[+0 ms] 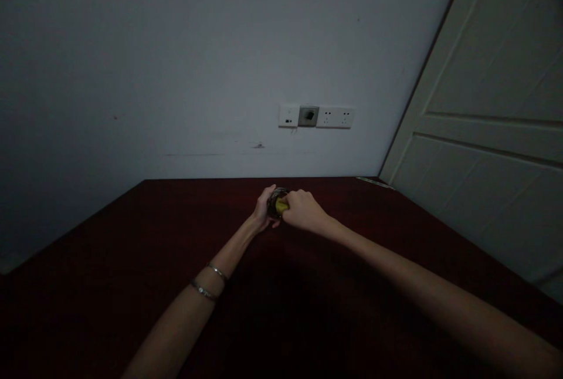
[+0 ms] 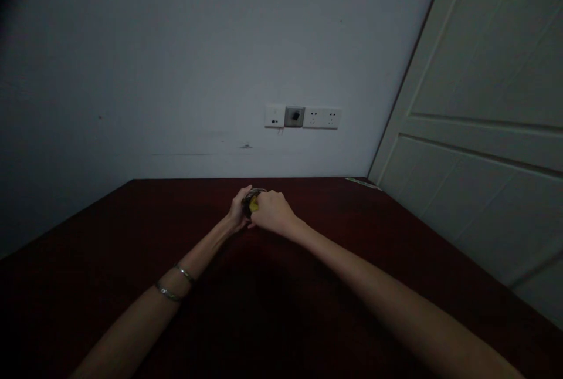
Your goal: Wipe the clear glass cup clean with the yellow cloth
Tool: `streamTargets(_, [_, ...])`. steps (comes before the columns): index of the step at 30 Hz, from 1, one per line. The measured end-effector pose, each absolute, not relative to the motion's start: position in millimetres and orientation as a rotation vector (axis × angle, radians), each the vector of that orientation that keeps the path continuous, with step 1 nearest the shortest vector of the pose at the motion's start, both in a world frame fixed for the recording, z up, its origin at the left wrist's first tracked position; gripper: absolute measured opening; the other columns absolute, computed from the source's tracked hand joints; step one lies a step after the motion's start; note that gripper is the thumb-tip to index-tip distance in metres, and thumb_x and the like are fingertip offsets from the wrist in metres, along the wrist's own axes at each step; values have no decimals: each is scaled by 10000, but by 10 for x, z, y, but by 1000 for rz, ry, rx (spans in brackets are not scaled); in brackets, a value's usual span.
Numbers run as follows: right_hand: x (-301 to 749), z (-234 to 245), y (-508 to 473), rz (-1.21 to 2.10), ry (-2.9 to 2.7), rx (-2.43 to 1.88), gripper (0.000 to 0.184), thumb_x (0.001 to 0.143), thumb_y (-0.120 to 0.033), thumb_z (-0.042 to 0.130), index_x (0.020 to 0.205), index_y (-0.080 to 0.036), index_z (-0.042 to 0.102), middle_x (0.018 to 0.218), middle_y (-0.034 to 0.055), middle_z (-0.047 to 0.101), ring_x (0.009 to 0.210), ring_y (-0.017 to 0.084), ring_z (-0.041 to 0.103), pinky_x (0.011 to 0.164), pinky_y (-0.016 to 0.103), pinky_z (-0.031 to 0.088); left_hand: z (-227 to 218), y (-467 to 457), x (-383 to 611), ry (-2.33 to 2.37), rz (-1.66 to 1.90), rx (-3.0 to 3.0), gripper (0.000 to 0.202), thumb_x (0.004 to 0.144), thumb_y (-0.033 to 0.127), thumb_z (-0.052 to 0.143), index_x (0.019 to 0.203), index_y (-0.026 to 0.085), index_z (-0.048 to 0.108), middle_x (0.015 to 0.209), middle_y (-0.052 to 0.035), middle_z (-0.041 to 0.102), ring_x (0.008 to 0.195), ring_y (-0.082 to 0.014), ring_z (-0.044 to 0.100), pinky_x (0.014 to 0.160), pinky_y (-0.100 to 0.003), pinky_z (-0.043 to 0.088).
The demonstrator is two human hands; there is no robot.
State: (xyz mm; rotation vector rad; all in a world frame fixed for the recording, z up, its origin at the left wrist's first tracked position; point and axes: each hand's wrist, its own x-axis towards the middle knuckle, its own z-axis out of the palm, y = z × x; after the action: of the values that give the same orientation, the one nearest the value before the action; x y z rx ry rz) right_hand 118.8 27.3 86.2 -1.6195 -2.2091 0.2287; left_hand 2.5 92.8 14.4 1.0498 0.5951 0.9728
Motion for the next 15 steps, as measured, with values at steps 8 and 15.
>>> streamTargets(8, [1338, 872, 393, 1273, -1663, -1251, 123, 473, -110, 422, 551, -139, 512, 408, -33, 453, 313, 54, 347, 289, 166, 262, 165, 949, -15, 531, 1004, 948, 558, 779, 580, 348, 863, 98, 617, 487, -37, 565, 268, -125, 424, 239, -218, 280])
streamTargets(15, [1757, 952, 508, 1410, -1503, -961, 227, 549, -196, 433, 736, -133, 546, 556, 19, 535, 394, 67, 409, 293, 144, 315, 198, 990, -79, 372, 765, 927, 609, 742, 659, 307, 801, 110, 562, 603, -96, 603, 265, -69, 304, 248, -237, 311])
